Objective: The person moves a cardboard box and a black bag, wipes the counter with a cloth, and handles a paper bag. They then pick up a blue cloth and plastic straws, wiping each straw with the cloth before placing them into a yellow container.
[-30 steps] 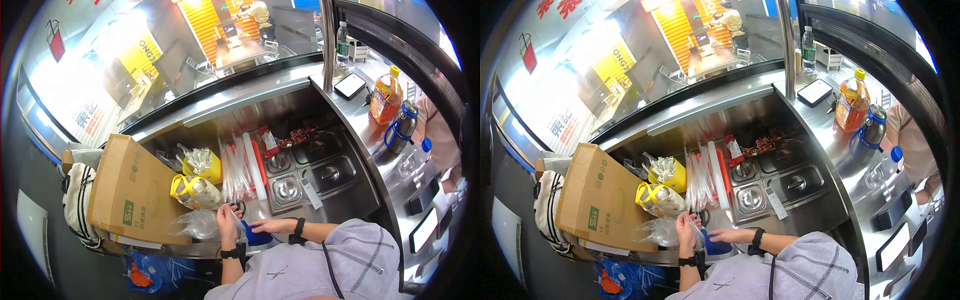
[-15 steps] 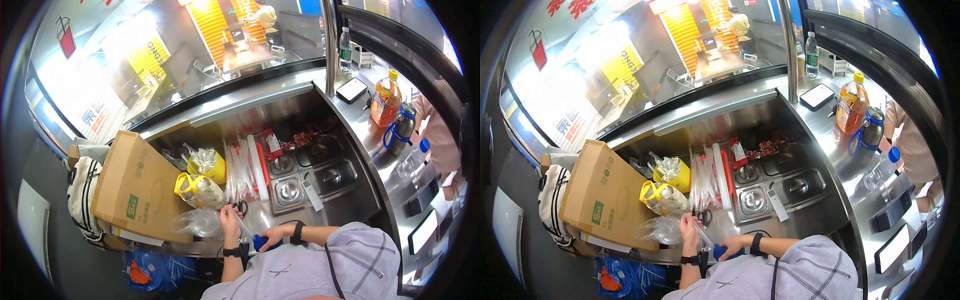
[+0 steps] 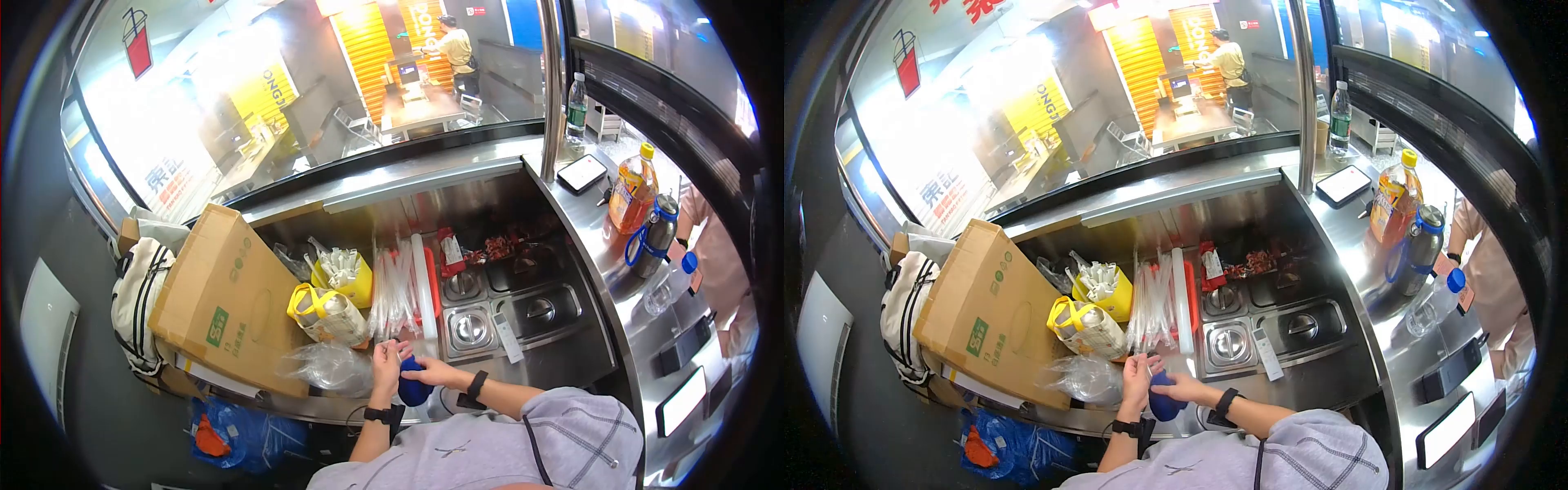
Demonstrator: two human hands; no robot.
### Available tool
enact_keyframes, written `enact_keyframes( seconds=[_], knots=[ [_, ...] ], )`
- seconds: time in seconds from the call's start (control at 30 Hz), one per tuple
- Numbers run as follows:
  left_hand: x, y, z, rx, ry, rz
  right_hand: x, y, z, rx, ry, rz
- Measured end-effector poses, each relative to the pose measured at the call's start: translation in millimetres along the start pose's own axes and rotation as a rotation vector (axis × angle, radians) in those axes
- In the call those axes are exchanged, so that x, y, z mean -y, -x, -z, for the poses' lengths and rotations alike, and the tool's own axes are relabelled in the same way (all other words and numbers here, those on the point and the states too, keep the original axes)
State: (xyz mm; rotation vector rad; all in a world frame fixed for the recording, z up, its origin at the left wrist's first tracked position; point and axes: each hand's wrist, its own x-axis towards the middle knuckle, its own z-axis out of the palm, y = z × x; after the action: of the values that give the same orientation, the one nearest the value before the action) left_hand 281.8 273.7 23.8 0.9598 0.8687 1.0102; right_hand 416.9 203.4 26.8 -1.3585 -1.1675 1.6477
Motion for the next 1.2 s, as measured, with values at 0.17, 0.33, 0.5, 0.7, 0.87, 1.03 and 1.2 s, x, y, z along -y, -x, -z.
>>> enact_keyframes(
  seconds=[0.17, 0.33, 0.5, 0.7, 0.87, 1.03, 1.2],
  knots=[
    [6.3, -2.5, 2.4, -0.031, 0.011, 0.056, -10.7, -4.4, 4.3, 0.165, 0.299, -0.024],
    [9.2, -3.9, 17.8, -0.1, 0.06, 0.09, -28.5, 10.9, -12.5, 0.361, 0.593, -0.125],
    [16.2, 7.1, 38.1, 0.003, -0.029, 0.211, -39.2, 7.9, -13.4, 0.404, 0.625, -0.11],
    [16.9, 5.5, 43.4, 0.007, 0.168, 0.22, -39.2, -6.2, -11.4, 0.272, 0.489, -0.004],
    [-9.5, -13.7, 31.1, 0.044, 0.179, 0.133, 3.9, -9.2, -18.4, 0.089, 0.103, -0.005],
    [-14.5, -25.9, 29.4, 0.036, 0.211, 0.106, -5.0, -19.8, -10.0, 0.151, 0.128, 0.006],
    [-20.2, -33.7, 33.8, 0.001, 0.28, 0.011, -6.4, -3.8, 1.9, 0.308, 0.27, -0.057]
  ],
)
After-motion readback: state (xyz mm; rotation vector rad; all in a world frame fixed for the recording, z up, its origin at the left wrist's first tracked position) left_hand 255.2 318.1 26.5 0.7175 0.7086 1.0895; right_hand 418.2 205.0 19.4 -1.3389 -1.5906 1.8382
